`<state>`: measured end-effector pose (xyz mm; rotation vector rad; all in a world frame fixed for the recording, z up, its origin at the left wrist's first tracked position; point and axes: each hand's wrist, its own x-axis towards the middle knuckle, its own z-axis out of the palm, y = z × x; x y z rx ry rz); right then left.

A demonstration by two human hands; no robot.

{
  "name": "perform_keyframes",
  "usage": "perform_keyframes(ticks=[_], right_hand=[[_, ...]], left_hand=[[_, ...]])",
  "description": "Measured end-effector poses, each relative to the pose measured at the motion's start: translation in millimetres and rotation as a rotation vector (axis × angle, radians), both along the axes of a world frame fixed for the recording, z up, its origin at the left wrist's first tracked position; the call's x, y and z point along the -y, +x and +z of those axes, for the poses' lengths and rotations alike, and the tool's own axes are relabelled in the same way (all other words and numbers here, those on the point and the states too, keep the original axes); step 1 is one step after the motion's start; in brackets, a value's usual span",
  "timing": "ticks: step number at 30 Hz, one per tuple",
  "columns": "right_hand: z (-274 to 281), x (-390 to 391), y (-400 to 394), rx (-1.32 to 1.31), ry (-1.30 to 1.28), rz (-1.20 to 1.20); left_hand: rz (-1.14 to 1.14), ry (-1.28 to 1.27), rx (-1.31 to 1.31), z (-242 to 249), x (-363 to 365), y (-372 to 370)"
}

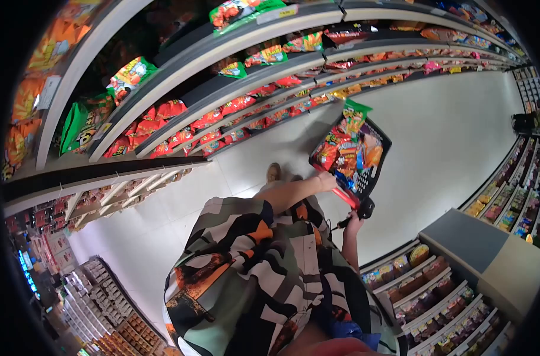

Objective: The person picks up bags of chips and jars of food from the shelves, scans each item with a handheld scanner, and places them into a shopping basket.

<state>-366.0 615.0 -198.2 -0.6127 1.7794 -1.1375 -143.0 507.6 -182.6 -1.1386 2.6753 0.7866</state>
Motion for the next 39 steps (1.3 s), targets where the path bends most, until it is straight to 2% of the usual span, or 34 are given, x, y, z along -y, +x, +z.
perform_keyframes(ticks=[2, 3, 5, 6, 8, 9, 11, 12, 14, 15, 16, 18, 19, 20, 21, 22, 23, 24, 25, 26, 27, 28, 29, 31, 32, 33, 34, 35, 37, 39], right_hand=[[2, 10, -13, 0.097, 0.054, -0.066], [3, 15, -20, 0.093, 0.067, -0.066], [13, 25, -28, 0.069, 0.085, -0.039], [11, 28, -37, 0.07, 0.086, -0.028], [6, 39, -55, 0.05, 0.062, -0.003], [8, 44, -63, 0.046, 0.059, 0.018], [16, 59, -72, 0.06, 0.056, 0.072], [20, 66, -76, 0.052, 0.094, 0.09], [23, 79, -83, 0.058, 0.099, 0.136], [19, 85, -89, 0.043, 0.109, 0.165], [22, 90, -88, 0.038, 0.107, 0.176], [33, 102, -86, 0.031, 0.112, 0.197], [38, 106, -86, 0.023, 0.136, 0.226], [36, 112, -96, 0.004, 0.193, 0.255], [32, 117, -103, -0.015, 0.249, 0.283], [41, 121, -95, -0.148, 0.312, 0.286], [58, 126, -85, -0.278, 0.374, 0.288], [74, 126, -68, -0.453, 0.348, 0.31], [96, 125, -40, -0.443, 0.355, 0.298], [119, 122, -7, -0.645, 0.241, 0.328], [129, 115, 19, -0.846, 0.122, 0.356], [123, 108, 39, -0.732, 0.064, 0.411], [113, 105, 59, -0.621, -0.003, 0.465], [81, 105, 103, -0.436, -0.059, 0.603], [69, 108, 128, -0.416, -0.036, 0.617], [35, 114, 141, -0.334, -0.03, 0.703], [-34, 117, 137, -0.272, -0.037, 0.733], [-76, 120, 145, -0.293, -0.044, 0.637], [-166, 124, 149, -0.42, -0.181, 0.512], [-245, 130, 138, -0.497, 0.016, 0.545]], left_hand=[[0.09, 0.062, -0.028, -25, -15, -20], [0.081, 0.095, -0.063, -23, -21, -26], [0.09, 0.116, -0.046, -98, -41, -59], [0.076, 0.127, -0.051, -78, -42, -60], [0.041, 0.299, -0.132, -7, -35, -47], [0.035, 0.312, -0.134, -12, -40, -45], [0.134, 0.398, -0.448, -29, -42, -38], [0.131, 0.405, -0.446, -35, -42, -29], [0.273, 0.53, -0.617, -49, -47, -9], [0.364, 0.447, -0.618, -60, -52, 1], [0.433, 0.468, -0.582, -60, -54, 20], [0.643, 0.499, -0.649, -90, -68, 61], [0.756, 0.631, -0.623, -67, -68, 91], [0.782, 0.42, -0.702, -111, -82, 112], [0.92, 0.451, -0.687, -78, -88, 140], [0.991, 0.455, -0.613, -109, -100, 168], [1.107, 0.455, -0.531, -73, -106, 191], [1.216, 0.497, -0.456, -93, -118, 219], [1.29, 0.568, -0.409, -87, -123, 243], [1.316, 0.448, -0.419, -100, -135, 264], [1.413, 0.457, -0.472, -110, -145, 281], [1.502, 0.52, -0.534, -113, -154, 293], [1.591, 0.58, -0.604, -114, -158, 303], [1.615, 0.635, -0.615, -123, -159, 313], [1.656, 0.7, -0.621, -128, -160, 310], [1.675, 0.702, -0.635, -131, -157, 304], [1.665, 0.858, -0.598, -132, -148, 299], [1.648, 1.01, -0.564, -133, -136, 295], [1.634, 1.1, -0.56, -133, -107, 279], [1.568, 1.097, -0.558, -152, -76, 266]])
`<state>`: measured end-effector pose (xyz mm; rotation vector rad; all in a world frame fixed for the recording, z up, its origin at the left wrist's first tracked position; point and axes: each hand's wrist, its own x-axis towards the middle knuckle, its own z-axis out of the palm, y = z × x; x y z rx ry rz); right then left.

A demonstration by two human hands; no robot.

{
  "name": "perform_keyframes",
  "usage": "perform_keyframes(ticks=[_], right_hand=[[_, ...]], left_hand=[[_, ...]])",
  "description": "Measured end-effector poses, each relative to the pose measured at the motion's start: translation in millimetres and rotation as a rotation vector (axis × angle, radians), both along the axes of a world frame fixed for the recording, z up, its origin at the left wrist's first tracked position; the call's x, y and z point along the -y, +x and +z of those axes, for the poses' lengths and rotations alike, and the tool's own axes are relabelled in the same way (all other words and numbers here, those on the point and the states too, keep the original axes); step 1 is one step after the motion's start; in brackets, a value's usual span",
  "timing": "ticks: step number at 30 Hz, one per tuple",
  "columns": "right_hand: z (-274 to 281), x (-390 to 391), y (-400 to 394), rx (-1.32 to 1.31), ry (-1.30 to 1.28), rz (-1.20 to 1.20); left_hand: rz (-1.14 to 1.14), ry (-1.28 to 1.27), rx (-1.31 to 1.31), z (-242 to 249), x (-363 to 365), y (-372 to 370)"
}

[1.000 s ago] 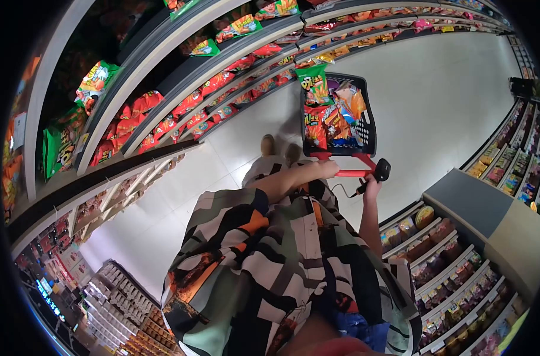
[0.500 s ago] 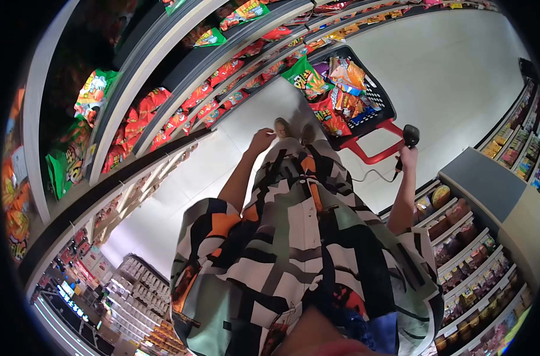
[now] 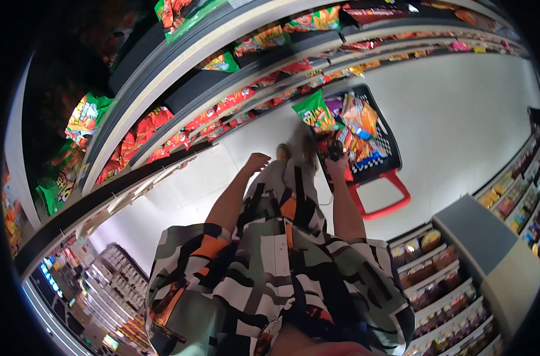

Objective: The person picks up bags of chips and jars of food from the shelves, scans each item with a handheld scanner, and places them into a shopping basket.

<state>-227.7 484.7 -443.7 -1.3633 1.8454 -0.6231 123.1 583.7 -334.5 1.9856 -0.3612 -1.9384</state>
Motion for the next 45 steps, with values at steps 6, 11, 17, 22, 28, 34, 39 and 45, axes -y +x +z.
perform_keyframes(ticks=[6, 11, 17, 22, 28, 34, 39, 45], right_hand=[[50, 38, 2, 0.183, 0.349, 0.029], [92, 1, -15, 0.25, 0.243, -0.097], [196, -53, -21, 0.476, -0.016, -0.245], [262, -64, -39, 0.508, -0.014, -0.331], [315, -63, -57, 0.486, 0.022, -0.26], [298, -36, -41, 0.414, -0.274, -0.001], [354, -10, 31, 0.748, 0.048, -0.029], [429, -1, 132, 0.939, 0.117, 0.246]], left_hand=[[-0.043, -0.319, 0.435, -65, 138, -51], [-0.523, -0.499, 0.763, -83, 247, -64], [-0.739, -0.542, 0.833, -65, 269, -117], [-0.642, -0.734, 0.794, -11, 219, -132], [-0.304, -1.264, 0.723, 122, 131, -85], [0.291, -1.177, 0.815, 276, 48, 13], [0.212, -1.07, 1.123, 359, -13, 84], [0.48, -1.034, 1.196, 413, -128, 101]])
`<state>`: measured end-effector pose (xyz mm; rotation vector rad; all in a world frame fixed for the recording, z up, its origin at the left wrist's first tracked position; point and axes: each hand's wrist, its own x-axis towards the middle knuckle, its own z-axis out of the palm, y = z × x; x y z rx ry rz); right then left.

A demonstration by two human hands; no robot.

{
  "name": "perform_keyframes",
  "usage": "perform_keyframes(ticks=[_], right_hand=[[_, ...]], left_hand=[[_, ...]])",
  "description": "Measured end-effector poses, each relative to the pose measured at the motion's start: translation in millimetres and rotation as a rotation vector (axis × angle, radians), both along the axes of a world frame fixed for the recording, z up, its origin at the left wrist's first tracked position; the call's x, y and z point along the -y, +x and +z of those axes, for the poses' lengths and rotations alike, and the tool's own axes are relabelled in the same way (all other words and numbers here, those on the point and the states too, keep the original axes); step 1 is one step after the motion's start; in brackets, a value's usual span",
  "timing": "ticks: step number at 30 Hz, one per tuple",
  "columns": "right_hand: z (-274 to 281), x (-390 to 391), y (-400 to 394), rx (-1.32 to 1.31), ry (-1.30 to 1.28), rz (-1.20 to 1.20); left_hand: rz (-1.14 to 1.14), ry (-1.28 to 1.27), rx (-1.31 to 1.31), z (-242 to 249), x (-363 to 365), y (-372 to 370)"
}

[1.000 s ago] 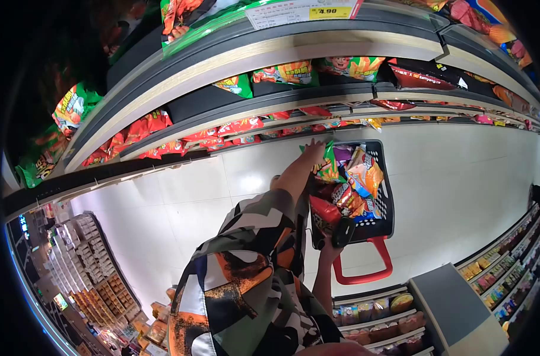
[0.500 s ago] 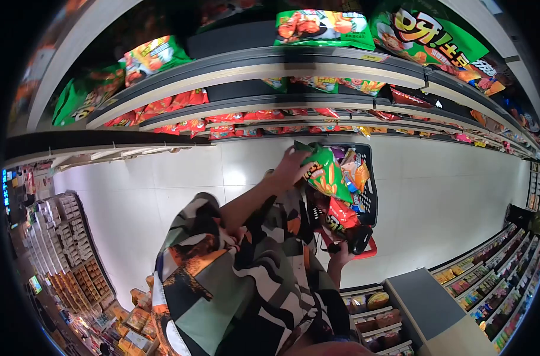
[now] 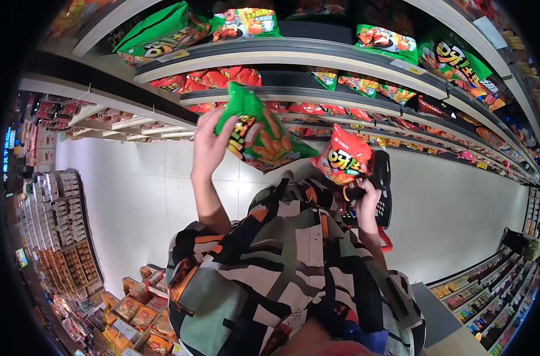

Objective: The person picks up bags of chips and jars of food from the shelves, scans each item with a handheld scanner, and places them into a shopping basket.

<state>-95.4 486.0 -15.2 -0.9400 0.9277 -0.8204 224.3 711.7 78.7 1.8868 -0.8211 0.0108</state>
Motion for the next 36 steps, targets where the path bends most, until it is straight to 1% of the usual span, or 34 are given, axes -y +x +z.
perform_keyframes(ticks=[1, 2, 3, 5, 6, 7, 9, 10, 11, 13, 15, 17, 18, 19, 20, 21, 22, 24, 28, 29, 30, 31, 34, 36], right_hand=[[14, -2, 17, 0.032, 0.026, 0.042], [20, -4, 32, 0.027, -0.011, 0.068], [19, -6, 41, 0.082, 0.039, 0.077], [26, -16, 54, 0.089, 0.122, 0.13], [22, -19, 59, 0.063, 0.057, 0.167], [2, -18, 59, 0.058, 0.038, 0.195], [-6, -25, 59, 0.005, 0.125, 0.268], [2, -33, 63, -0.003, 0.094, 0.266], [-12, -34, 58, -0.009, 0.107, 0.279], [-3, -45, 56, -0.018, 0.135, 0.287], [4, -56, 54, -0.008, 0.151, 0.209], [8, -63, 47, -0.023, 0.132, 0.172], [8, -64, 43, -0.017, 0.145, 0.144], [8, -66, 38, -0.011, 0.159, 0.115], [4, -67, 31, -0.008, 0.157, 0.099], [-2, -66, 24, -0.022, 0.154, 0.075], [-6, -66, 17, -0.036, 0.15, 0.051], [-3, -68, 10, -0.038, 0.161, 0.01], [-13, -73, -3, -0.001, 0.146, -0.085], [-14, -74, -6, 0.004, 0.138, -0.094], [-28, -70, -15, 0.008, 0.181, -0.055], [-22, -72, -13, 0.013, 0.136, -0.064], [9, -79, -5, -0.006, 0.166, -0.045], [-1, -77, -5, -0.032, 0.141, -0.041]], left_hand=[[0.027, -0.061, -0.008, 7, -16, 1], [0.062, -0.081, 0.086, 21, -26, 0], [0.098, -0.098, 0.178, 40, -35, 0], [0.111, -0.127, 0.314, 81, -38, 5], [0.131, -0.163, 0.347, 101, -31, 8], [0.15, -0.2, 0.381, 118, -21, 13], [0.029, -0.311, 0.187, 147, 14, 23], [-0.098, -0.281, 0.15, 150, 30, 34], [-0.226, -0.25, 0.114, 152, 48, 46], [-0.375, -0.043, 0.085, 152, 87, 71], [-0.441, 0.115, 0.041, 156, 125, 85], [-0.528, 0.132, -0.134, 148, 165, 107], [-0.483, 0.197, -0.221, 154, 177, 111], [-0.35, 0.225, 0.004, 171, 175, 98], [-0.359, 0.162, 0.12, 156, 197, 119], [-0.366, 0.097, 0.235, 162, 204, 122], [-0.285, 0.316, 0.387, 173, 207, 129], [-0.164, 0.371, 0.554, 178, 222, 149], [-0.046, 0.41, 0.645, 174, 243, 172], [-0.037, 0.424, 0.646, 170, 249, 173], [-0.024, 0.428, 0.651, 166, 253, 176], [-0.02, 0.432, 0.656, 164, 257, 177], [-0.021, 0.44, 0.653, 163, 269, 176], [-0.025, 0.442, 0.648, 164, 277, 176]])
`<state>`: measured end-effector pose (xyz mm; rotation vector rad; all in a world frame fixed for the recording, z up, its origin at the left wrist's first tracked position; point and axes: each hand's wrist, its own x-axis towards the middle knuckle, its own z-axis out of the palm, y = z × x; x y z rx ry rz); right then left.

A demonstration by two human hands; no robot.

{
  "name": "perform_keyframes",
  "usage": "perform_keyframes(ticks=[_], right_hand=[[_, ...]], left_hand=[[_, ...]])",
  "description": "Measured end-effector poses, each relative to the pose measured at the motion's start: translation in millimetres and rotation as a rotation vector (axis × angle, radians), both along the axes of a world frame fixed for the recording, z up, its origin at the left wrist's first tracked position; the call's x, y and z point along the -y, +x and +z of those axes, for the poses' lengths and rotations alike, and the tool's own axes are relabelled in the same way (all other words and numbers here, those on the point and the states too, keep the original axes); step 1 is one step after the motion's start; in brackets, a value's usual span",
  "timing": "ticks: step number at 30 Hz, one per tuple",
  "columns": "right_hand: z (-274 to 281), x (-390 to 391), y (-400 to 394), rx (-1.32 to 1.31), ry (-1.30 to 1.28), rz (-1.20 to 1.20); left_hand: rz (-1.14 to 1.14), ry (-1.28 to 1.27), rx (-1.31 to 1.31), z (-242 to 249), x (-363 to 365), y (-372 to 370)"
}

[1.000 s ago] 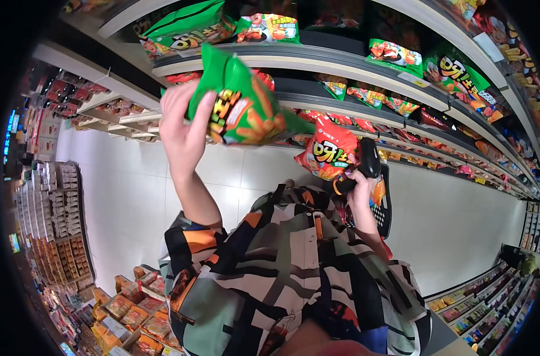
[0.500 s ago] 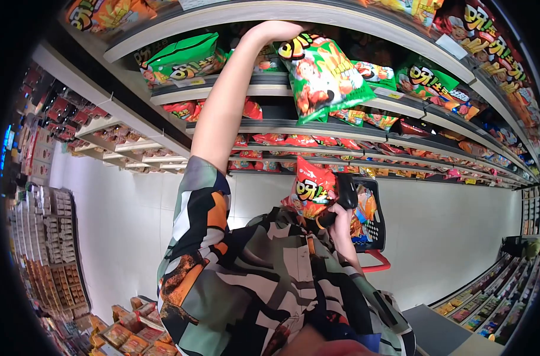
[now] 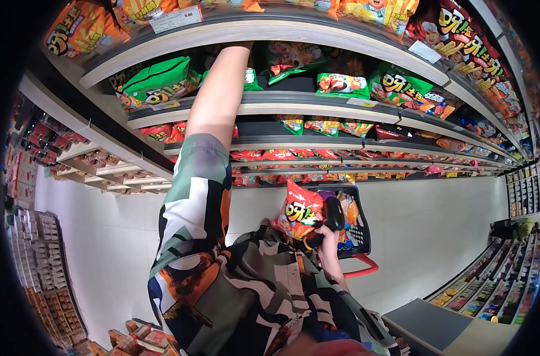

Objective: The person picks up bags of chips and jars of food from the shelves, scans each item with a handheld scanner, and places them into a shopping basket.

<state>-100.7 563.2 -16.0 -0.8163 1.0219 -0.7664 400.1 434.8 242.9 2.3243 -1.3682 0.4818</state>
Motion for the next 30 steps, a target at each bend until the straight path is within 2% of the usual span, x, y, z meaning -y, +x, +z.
perform_keyframes(ticks=[8, 12, 13, 15, 17, 19, 21, 22, 23, 25, 27, 29, 30], right_hand=[[5, 0, 12, -0.041, -0.007, 0.09], [13, 0, 21, 0.092, -0.069, 0.004], [21, 1, 24, 0.105, -0.069, -0.017], [41, 5, 32, 0.16, -0.042, 0.02], [52, 11, 42, 0.231, -0.005, 0.0], [58, 18, 46, 0.265, 0.025, 0.035], [60, 24, 51, 0.255, 0.012, 0.131], [57, 28, 54, 0.263, 0.021, 0.188], [54, 29, 56, 0.272, 0.034, 0.245], [51, 29, 61, 0.279, 0.052, 0.283], [52, 31, 67, 0.284, 0.058, 0.318], [59, 33, 66, 0.394, 0.143, 0.28], [65, 33, 66, 0.386, 0.116, 0.281]], left_hand=[[-0.091, 0.01, -0.002, -2, 5, -26], [-0.175, -0.038, -0.064, -17, -51, -86], [-0.214, -0.136, -0.11, -28, -75, -107], [-0.541, -0.593, -0.07, -82, -127, -144], [-0.525, -0.567, -0.549, -145, -179, -201], [-0.437, -0.258, -0.707, -188, -203, -232], [-0.4, -0.132, -1.072, -223, -217, -254], [-0.483, -0.203, -1.162, -231, -218, -260], [-0.47, -0.206, -1.16, -240, -217, -264], [-0.299, -0.297, -1.258, -254, -218, -267], [-0.282, -0.339, -1.185, -261, -214, -253], [-0.2, -0.179, -1.384, -247, -212, -231], [-0.2, -0.219, -1.3, -239, -207, -216]])
